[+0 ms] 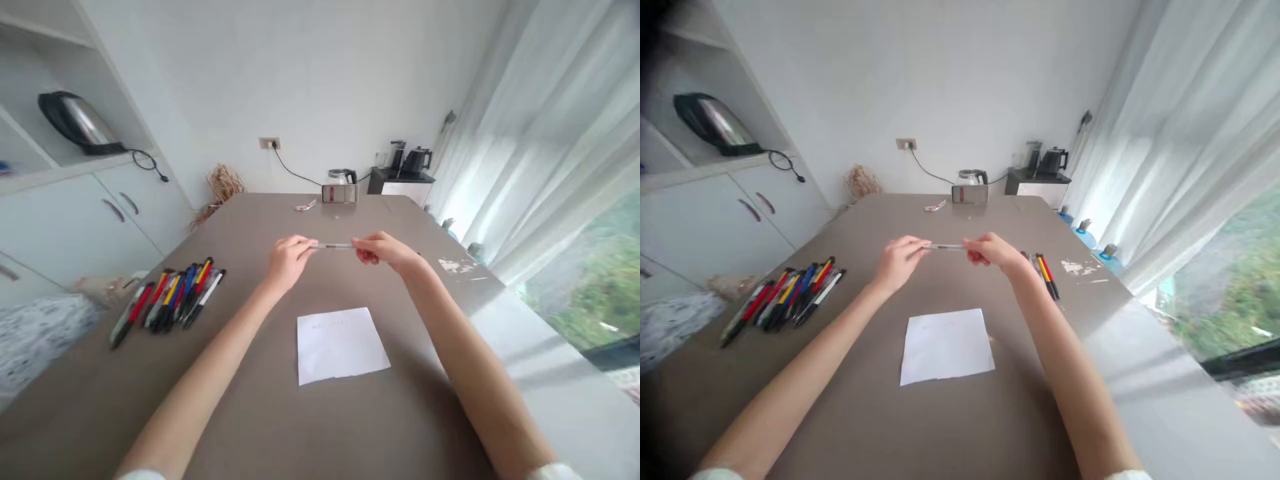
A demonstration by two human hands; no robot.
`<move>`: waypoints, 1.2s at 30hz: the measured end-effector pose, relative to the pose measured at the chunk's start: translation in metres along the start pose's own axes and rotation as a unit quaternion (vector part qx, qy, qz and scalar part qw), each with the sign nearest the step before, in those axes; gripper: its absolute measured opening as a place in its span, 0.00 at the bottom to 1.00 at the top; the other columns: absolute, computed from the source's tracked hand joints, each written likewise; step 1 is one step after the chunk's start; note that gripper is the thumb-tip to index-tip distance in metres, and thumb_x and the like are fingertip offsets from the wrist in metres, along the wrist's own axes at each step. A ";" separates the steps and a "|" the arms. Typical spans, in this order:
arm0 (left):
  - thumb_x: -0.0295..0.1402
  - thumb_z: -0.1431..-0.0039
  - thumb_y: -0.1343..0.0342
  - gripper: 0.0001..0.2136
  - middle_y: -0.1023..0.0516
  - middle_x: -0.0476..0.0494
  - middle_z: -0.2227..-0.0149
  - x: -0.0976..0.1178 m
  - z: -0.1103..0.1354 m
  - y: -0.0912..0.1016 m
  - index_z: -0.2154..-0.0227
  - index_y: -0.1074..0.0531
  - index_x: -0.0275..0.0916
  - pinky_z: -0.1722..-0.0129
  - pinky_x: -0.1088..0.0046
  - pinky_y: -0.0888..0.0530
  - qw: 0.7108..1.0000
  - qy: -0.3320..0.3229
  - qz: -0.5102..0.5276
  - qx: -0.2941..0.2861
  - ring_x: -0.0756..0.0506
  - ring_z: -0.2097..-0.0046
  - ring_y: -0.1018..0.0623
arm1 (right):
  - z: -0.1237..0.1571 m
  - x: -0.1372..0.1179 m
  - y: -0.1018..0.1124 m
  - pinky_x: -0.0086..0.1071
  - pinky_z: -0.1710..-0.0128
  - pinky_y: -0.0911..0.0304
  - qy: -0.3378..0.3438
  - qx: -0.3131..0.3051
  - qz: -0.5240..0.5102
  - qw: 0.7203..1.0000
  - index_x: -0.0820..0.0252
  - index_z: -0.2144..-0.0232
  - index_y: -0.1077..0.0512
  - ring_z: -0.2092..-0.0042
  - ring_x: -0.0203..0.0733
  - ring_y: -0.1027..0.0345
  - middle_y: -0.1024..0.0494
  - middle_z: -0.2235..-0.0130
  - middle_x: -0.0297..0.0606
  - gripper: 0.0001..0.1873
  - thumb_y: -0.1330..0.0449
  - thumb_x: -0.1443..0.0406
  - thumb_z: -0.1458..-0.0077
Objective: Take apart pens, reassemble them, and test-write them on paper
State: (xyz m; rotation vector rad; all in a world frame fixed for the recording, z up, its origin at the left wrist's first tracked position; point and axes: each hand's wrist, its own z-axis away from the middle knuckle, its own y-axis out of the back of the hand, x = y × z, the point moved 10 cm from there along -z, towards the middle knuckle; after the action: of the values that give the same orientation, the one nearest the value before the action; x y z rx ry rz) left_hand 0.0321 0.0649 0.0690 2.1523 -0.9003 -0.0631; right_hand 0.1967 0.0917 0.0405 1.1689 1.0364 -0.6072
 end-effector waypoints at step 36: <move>0.44 0.45 0.55 0.22 0.30 0.35 0.59 0.183 0.106 -0.031 0.56 0.33 0.31 0.77 0.73 0.36 0.931 -0.139 -0.199 -0.273 0.47 0.71 0.29 | 0.054 0.021 -0.033 0.24 0.85 0.46 0.059 0.157 0.016 0.986 0.59 0.78 0.40 0.82 0.30 0.42 0.33 0.81 0.30 0.14 0.41 0.58 0.59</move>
State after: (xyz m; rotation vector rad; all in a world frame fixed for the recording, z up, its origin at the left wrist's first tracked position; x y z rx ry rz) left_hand 0.1521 -0.1041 0.0179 1.7787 -0.4982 -0.7503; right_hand 0.1962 0.0325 0.0096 1.5101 1.0440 -0.7005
